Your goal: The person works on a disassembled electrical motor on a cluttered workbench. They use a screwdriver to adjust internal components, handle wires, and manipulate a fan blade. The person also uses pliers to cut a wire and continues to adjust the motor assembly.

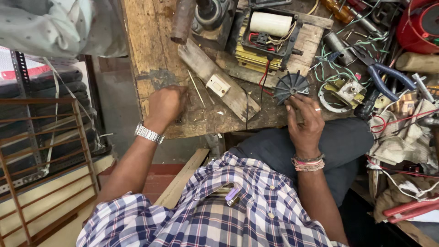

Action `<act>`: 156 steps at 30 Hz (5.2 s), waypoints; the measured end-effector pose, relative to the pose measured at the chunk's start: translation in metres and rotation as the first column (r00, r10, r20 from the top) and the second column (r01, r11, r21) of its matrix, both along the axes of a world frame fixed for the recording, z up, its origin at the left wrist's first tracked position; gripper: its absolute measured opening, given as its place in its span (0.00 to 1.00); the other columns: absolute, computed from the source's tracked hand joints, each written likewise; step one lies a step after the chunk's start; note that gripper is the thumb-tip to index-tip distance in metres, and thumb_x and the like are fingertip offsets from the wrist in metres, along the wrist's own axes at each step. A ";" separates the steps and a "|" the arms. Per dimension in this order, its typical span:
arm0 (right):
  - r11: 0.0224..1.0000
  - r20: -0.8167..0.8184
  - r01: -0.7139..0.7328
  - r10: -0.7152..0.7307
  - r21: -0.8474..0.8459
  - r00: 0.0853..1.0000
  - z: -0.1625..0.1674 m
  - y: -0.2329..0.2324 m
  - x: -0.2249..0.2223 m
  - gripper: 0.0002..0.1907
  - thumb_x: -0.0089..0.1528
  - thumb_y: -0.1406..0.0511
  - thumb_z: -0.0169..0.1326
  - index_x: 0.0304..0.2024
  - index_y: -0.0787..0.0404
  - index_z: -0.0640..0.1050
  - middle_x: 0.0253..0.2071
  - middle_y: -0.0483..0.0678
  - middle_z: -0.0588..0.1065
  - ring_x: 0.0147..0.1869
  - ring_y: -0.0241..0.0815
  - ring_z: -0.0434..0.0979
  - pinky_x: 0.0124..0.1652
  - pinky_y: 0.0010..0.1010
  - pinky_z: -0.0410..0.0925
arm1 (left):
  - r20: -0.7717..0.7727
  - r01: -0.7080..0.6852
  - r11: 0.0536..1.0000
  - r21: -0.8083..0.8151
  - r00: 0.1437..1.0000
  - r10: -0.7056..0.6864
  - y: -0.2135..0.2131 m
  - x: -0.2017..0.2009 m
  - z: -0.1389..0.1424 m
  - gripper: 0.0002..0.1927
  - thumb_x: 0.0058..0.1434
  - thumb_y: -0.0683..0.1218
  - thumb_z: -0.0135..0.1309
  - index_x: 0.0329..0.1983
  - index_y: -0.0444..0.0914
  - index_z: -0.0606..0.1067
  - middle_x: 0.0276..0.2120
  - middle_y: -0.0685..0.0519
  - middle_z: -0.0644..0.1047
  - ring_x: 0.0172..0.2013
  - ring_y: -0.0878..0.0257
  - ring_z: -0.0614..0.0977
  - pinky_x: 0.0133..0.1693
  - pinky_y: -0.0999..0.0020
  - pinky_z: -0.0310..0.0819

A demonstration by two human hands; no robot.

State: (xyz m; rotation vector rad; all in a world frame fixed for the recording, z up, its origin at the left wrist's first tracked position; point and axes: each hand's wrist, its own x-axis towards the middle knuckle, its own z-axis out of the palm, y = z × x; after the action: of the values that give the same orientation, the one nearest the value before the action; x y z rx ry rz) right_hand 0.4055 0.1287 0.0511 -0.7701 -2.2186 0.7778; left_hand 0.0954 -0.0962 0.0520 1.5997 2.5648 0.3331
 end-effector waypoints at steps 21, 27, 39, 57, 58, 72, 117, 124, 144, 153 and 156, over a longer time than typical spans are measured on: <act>0.793 -0.251 -0.088 -0.084 -0.603 0.964 0.006 -0.022 -0.013 0.13 0.67 0.73 0.57 0.55 0.66 0.79 0.50 0.48 0.80 0.54 0.38 0.82 0.50 0.27 0.74 | 0.969 -0.356 0.932 0.063 0.246 0.029 0.049 0.057 0.020 0.12 0.67 0.43 0.55 0.49 0.31 0.78 0.40 0.46 0.84 0.37 0.62 0.87 0.37 0.72 0.82; 0.602 -0.404 -0.326 0.006 -0.729 0.915 0.018 -0.020 -0.027 0.19 0.69 0.73 0.55 0.63 0.68 0.74 0.55 0.49 0.76 0.58 0.37 0.77 0.56 0.28 0.72 | 0.970 -0.415 0.893 0.174 -0.082 -0.228 0.109 0.113 0.032 0.15 0.71 0.41 0.49 0.58 0.30 0.71 0.45 0.47 0.84 0.41 0.62 0.86 0.40 0.73 0.80; 0.938 -0.090 -0.322 0.312 -0.129 0.946 0.035 -0.021 -0.027 0.12 0.59 0.73 0.61 0.45 0.61 0.80 0.41 0.50 0.78 0.47 0.50 0.80 0.46 0.37 0.72 | 0.610 0.212 0.955 0.205 0.736 -0.295 0.091 0.090 0.072 0.08 0.67 0.46 0.56 0.41 0.37 0.78 0.30 0.45 0.82 0.31 0.55 0.84 0.33 0.62 0.75; 0.967 0.152 0.255 -0.249 -0.021 0.956 0.017 0.011 -0.004 0.16 0.60 0.70 0.65 0.51 0.60 0.80 0.53 0.48 0.76 0.59 0.51 0.74 0.58 0.39 0.69 | 0.606 -0.064 0.974 0.217 0.791 -0.083 0.066 0.075 0.064 0.08 0.66 0.46 0.57 0.40 0.36 0.77 0.24 0.48 0.79 0.24 0.57 0.82 0.28 0.63 0.73; 0.969 0.211 0.244 -0.232 -0.030 0.950 0.013 0.012 -0.004 0.17 0.61 0.68 0.66 0.52 0.58 0.80 0.55 0.48 0.75 0.60 0.51 0.73 0.58 0.40 0.69 | 0.626 -0.079 0.979 0.185 0.778 -0.056 0.068 0.075 0.070 0.08 0.65 0.46 0.57 0.40 0.36 0.77 0.23 0.48 0.79 0.23 0.56 0.83 0.28 0.63 0.74; 0.979 0.434 0.161 -0.201 0.129 0.878 -0.014 -0.001 -0.022 0.39 0.51 0.60 0.70 0.64 0.53 0.72 0.69 0.62 0.61 0.70 0.66 0.60 0.60 0.54 0.61 | -0.342 0.310 0.856 0.413 0.924 -0.170 0.097 0.012 0.231 0.04 0.79 0.40 0.50 0.51 0.33 0.73 0.44 0.47 0.77 0.42 0.57 0.79 0.45 0.67 0.70; 0.880 0.327 0.404 -0.470 0.252 0.820 0.038 0.162 0.124 0.06 0.61 0.68 0.63 0.41 0.61 0.83 0.37 0.54 0.77 0.43 0.56 0.78 0.44 0.45 0.69 | -0.189 0.377 0.925 0.043 0.913 -0.363 0.143 0.002 0.227 0.07 0.61 0.47 0.65 0.36 0.41 0.78 0.20 0.51 0.75 0.26 0.51 0.78 0.29 0.57 0.70; 0.923 0.388 0.361 -0.383 0.132 0.838 0.056 0.130 0.094 0.06 0.61 0.64 0.65 0.39 0.59 0.83 0.35 0.51 0.76 0.42 0.51 0.78 0.43 0.43 0.70 | -0.116 0.348 0.934 0.087 0.934 -0.337 0.147 0.011 0.238 0.08 0.59 0.46 0.64 0.36 0.40 0.78 0.20 0.50 0.76 0.23 0.52 0.78 0.27 0.58 0.70; 0.913 0.065 0.258 -0.251 -0.317 0.966 0.022 0.120 0.081 0.32 0.58 0.68 0.69 0.64 0.61 0.73 0.57 0.50 0.76 0.59 0.42 0.78 0.55 0.35 0.73 | -0.145 0.325 0.945 0.014 0.936 -0.320 0.143 0.001 0.228 0.08 0.64 0.51 0.64 0.39 0.43 0.80 0.21 0.51 0.75 0.27 0.53 0.79 0.30 0.59 0.71; 0.799 -0.148 0.240 -0.376 -0.551 0.915 0.025 0.139 0.097 0.28 0.59 0.72 0.68 0.61 0.66 0.74 0.51 0.48 0.79 0.55 0.36 0.79 0.54 0.27 0.73 | -0.197 0.330 0.944 0.013 0.926 -0.321 0.144 0.005 0.232 0.09 0.64 0.51 0.66 0.39 0.42 0.80 0.21 0.51 0.75 0.27 0.54 0.80 0.30 0.60 0.71; 0.817 -0.107 0.274 -0.376 -0.507 0.921 0.027 0.131 0.092 0.27 0.57 0.72 0.69 0.58 0.65 0.76 0.50 0.47 0.79 0.54 0.36 0.79 0.53 0.28 0.72 | -0.201 0.335 0.942 0.018 0.924 -0.325 0.143 0.005 0.233 0.09 0.64 0.50 0.66 0.37 0.42 0.80 0.21 0.51 0.76 0.27 0.54 0.80 0.30 0.60 0.72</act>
State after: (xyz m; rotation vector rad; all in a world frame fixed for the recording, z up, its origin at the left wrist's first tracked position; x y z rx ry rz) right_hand 0.4975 0.2592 0.0777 -1.2179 -1.6523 1.1943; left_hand 0.1008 0.0473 0.2854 2.1402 2.3668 0.2219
